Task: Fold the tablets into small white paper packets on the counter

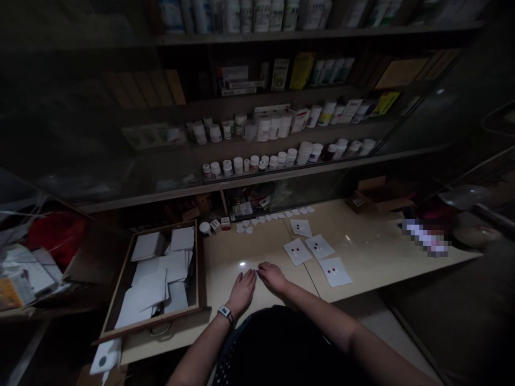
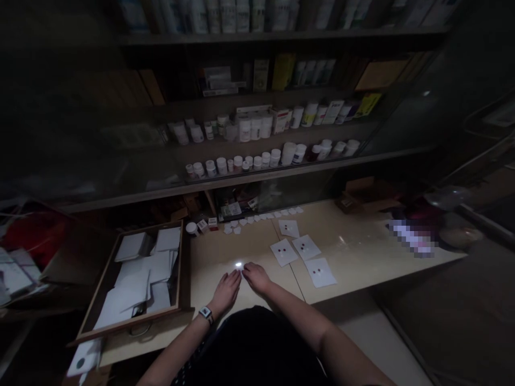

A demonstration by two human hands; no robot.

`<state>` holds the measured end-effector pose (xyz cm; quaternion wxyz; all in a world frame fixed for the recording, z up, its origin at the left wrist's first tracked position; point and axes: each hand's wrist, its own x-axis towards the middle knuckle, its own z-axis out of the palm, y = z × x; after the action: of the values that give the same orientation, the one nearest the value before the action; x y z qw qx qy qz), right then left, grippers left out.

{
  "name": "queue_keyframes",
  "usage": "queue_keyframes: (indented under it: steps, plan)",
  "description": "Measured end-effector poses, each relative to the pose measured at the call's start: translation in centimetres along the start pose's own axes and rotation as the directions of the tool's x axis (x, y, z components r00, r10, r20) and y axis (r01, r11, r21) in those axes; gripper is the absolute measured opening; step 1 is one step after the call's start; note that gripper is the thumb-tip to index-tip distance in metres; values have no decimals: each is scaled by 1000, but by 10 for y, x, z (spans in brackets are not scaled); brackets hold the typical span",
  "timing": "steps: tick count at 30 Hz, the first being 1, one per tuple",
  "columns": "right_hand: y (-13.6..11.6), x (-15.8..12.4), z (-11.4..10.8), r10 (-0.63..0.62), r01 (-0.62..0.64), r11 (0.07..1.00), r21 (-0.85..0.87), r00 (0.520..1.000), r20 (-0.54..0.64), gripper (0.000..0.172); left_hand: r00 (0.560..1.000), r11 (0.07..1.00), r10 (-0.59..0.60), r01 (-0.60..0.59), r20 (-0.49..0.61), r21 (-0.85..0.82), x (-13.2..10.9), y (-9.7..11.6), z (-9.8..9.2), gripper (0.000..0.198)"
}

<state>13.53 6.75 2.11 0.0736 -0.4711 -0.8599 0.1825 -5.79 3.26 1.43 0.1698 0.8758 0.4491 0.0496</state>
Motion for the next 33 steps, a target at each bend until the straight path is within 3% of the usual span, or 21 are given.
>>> queue_keyframes:
  steps: [6, 12, 19, 22, 26, 29, 33]
  plan:
    - [-3, -6, -1, -88, 91, 995, -45, 994, 64, 39, 992, 994, -17, 3, 122, 112, -5, -4, 2, 59]
    - [0, -22, 6, -39, 47, 998, -45, 987, 158, 62, 993, 987, -48, 31, 110, 155, -2, 2, 2, 61]
    - [4, -27, 8, -78, 88, 995, -43, 979, 190, 63, 993, 991, -75, 63, 97, 115, -7, 4, 9, 66]
    - [8, -24, 10, -78, 88, 995, -50, 980, 184, 63, 989, 985, -138, 131, 58, 110, -4, 8, 7, 64]
    - [22, -3, 7, 39, -27, 992, -121, 994, 98, 62, 961, 958, -276, 277, -16, 71, 9, 17, -5, 57]
    - [39, 29, -6, 160, -154, 975, -160, 987, 25, 57, 943, 943, -331, 332, -45, 29, 19, 22, -15, 50]
    - [59, 78, -30, 195, -193, 968, -162, 981, -3, 53, 925, 927, -375, 375, -54, -17, 25, 23, -19, 45]
